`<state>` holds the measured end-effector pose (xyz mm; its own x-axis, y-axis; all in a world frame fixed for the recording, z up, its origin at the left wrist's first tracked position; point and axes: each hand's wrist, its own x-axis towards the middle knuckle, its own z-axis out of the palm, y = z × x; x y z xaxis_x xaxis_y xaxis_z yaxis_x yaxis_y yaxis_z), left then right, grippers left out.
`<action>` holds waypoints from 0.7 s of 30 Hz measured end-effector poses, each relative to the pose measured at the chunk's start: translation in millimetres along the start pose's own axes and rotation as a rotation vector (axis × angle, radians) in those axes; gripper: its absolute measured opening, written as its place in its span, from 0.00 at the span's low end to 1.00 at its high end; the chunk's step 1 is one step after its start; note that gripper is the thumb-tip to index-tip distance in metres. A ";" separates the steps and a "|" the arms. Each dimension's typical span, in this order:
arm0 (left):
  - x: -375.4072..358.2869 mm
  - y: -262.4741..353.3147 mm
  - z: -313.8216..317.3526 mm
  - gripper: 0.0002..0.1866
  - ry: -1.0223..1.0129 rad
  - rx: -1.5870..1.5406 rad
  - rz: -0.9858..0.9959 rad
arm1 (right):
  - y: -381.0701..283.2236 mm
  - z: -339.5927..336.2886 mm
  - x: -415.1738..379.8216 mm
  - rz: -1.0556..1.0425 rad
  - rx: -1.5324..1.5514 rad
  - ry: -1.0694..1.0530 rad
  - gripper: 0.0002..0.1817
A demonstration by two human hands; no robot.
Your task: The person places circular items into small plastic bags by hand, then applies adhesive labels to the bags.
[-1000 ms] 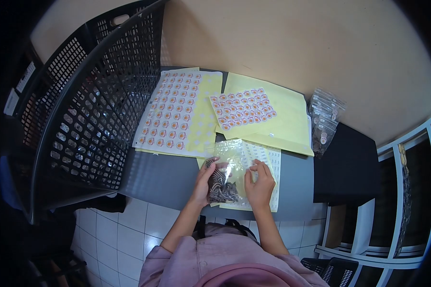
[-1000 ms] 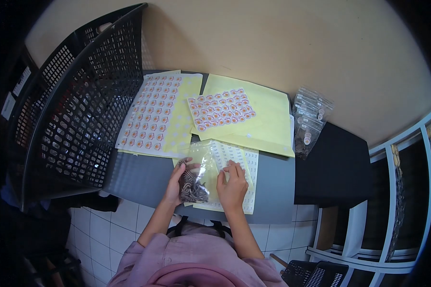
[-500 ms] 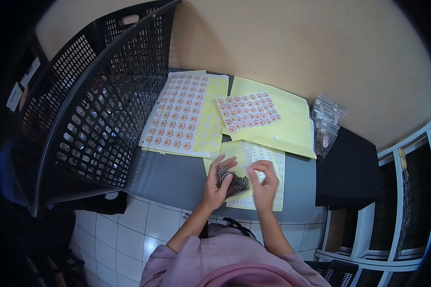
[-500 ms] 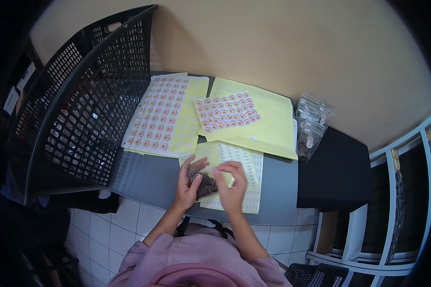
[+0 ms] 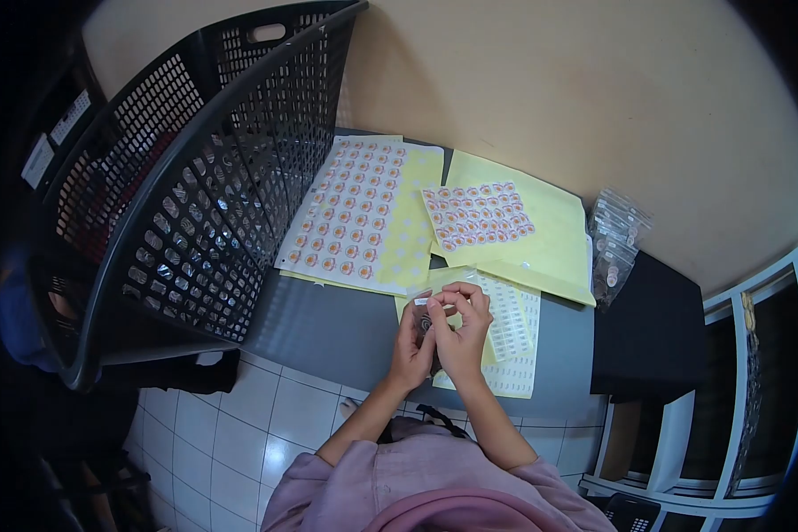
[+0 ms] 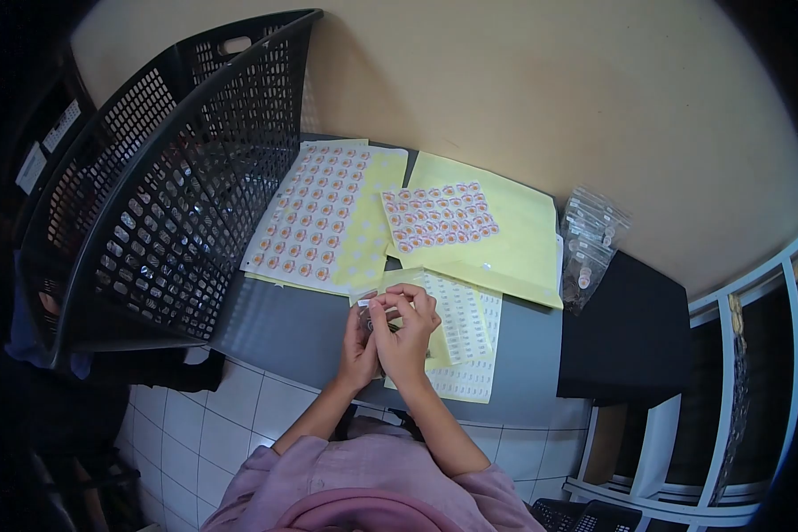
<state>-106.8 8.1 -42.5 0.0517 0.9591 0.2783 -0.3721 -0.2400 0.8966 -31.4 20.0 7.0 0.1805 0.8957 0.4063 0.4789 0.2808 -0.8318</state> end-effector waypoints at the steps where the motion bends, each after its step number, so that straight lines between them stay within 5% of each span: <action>1: -0.1 1.3 0.3 0.22 0.002 0.012 0.000 | 0.2 0.6 0.3 0.014 -0.006 -0.010 0.05; 15: -1.1 -2.3 -0.5 0.23 -0.028 0.029 0.016 | -6.1 0.8 1.7 -0.056 -0.218 0.073 0.06; 21: -1.8 2.0 1.7 0.24 -0.035 0.035 0.022 | 7.5 1.9 6.1 0.090 0.205 0.109 0.11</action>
<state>-106.0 5.6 -40.7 0.0767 0.9478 0.3094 -0.3409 -0.2667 0.9015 -28.3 28.3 2.5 0.3116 0.8807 0.3567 0.2743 0.2760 -0.9212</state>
